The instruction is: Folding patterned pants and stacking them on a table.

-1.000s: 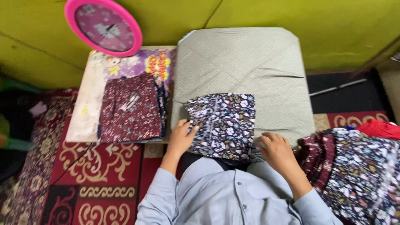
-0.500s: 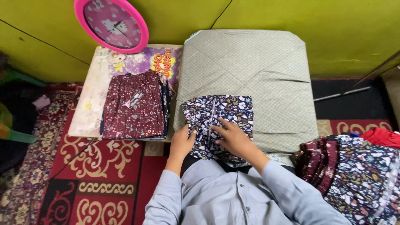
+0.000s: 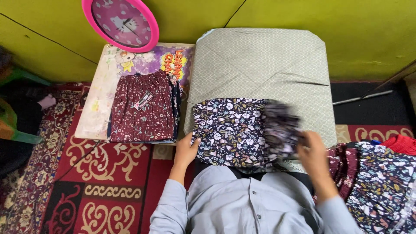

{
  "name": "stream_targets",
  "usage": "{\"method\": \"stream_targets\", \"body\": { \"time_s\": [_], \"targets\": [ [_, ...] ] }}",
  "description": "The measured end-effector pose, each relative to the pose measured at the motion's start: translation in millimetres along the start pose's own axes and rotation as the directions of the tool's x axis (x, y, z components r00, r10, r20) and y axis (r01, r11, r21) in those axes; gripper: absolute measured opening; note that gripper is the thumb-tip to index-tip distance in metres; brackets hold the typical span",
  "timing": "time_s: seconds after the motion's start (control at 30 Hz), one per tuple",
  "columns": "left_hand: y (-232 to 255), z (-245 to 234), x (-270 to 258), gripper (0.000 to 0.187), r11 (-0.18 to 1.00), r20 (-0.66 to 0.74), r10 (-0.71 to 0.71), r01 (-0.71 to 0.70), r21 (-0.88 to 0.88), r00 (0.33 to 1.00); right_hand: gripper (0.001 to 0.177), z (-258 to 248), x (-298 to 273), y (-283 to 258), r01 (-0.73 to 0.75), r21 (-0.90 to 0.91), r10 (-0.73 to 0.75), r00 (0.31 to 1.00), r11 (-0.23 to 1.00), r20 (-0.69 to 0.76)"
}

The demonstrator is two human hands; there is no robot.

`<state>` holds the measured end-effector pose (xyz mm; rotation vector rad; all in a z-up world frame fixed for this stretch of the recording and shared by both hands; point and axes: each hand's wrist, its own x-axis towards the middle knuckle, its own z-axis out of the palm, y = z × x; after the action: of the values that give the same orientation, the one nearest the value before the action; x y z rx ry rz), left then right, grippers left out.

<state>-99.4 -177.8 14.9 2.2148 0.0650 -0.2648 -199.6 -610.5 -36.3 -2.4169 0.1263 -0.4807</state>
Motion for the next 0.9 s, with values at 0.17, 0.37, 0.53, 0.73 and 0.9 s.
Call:
{"method": "stream_targets", "body": {
  "time_s": [0.17, 0.37, 0.53, 0.73, 0.9],
  "targets": [
    [-29.5, 12.6, 18.8, 0.035, 0.997, -0.006, 0.002, -0.001, 0.078, 1.0, 0.019, -93.3, -41.3, -26.2, -0.183, -0.235, 0.153, 0.978, 0.955, -0.141],
    [-21.6, 15.5, 26.5, 0.046, 1.0, -0.043, -0.023, 0.023, 0.005, 0.999, 0.023, -88.0, -16.4, -52.3, -0.146, -0.198, 0.127, 0.986, 0.969, -0.105],
    [-13.6, 10.4, 25.1, 0.021, 0.835, -0.032, -0.048, 0.023, -0.55, 0.998, 0.027, -18.6, 3.2, -14.1, 0.014, -0.286, -0.046, 0.993, 0.958, -0.105],
    [5.1, -30.1, 13.9, 0.009, 0.539, -0.054, 0.029, -0.061, -0.84, 0.998, 0.019, 3.3, 3.7, -6.7, 0.031, -0.481, -0.018, 0.999, 0.876, 0.031],
    [-29.7, -16.8, 23.9, 0.009, 0.641, -0.033, 0.091, -0.083, -0.763, 0.995, 0.014, -8.9, 0.8, -16.1, -0.08, -0.407, 0.054, 0.996, 0.91, -0.075]
  ]
}}
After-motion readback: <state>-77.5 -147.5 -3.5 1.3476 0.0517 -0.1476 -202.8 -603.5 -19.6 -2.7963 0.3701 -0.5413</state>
